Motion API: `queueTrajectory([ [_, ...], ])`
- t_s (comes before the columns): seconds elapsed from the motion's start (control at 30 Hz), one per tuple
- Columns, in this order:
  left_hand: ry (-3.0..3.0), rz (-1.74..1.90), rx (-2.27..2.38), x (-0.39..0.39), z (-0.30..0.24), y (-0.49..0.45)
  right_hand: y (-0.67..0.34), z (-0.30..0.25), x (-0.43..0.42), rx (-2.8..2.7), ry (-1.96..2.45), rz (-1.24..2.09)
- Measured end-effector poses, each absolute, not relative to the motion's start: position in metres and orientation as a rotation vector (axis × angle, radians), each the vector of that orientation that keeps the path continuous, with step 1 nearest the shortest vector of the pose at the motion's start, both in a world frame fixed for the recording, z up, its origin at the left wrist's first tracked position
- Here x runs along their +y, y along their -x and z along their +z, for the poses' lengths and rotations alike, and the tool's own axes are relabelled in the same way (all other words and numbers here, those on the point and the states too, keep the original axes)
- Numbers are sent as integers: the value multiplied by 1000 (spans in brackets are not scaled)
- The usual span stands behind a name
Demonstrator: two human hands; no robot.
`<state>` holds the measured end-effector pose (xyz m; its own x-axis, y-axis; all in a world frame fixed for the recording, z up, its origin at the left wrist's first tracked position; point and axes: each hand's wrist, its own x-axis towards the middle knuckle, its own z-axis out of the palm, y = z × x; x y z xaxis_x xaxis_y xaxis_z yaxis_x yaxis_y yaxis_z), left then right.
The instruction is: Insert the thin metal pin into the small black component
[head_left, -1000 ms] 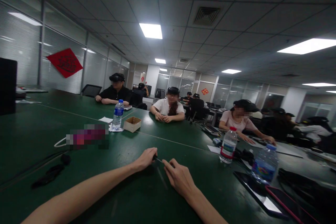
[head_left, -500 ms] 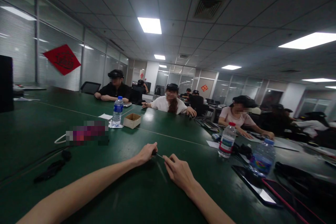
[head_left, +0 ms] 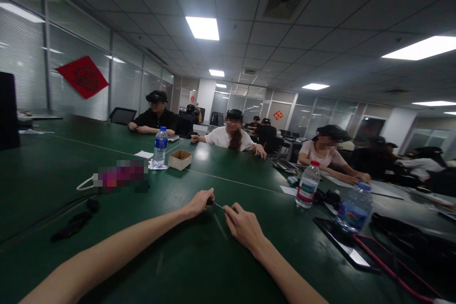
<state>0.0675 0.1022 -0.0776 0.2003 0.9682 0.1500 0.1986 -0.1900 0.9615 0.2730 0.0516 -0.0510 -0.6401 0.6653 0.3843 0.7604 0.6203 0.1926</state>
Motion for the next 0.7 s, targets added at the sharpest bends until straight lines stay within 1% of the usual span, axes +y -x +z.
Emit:
queueTrajectory([
  [0.4, -1580, 1109, 1121, 107, -84, -67, -272, -52, 51, -2559, 1172, -507],
  [0.7, -1618, 1078, 1079, 104, -82, -66, -272, -51, 50, -2564, 1169, -454],
])
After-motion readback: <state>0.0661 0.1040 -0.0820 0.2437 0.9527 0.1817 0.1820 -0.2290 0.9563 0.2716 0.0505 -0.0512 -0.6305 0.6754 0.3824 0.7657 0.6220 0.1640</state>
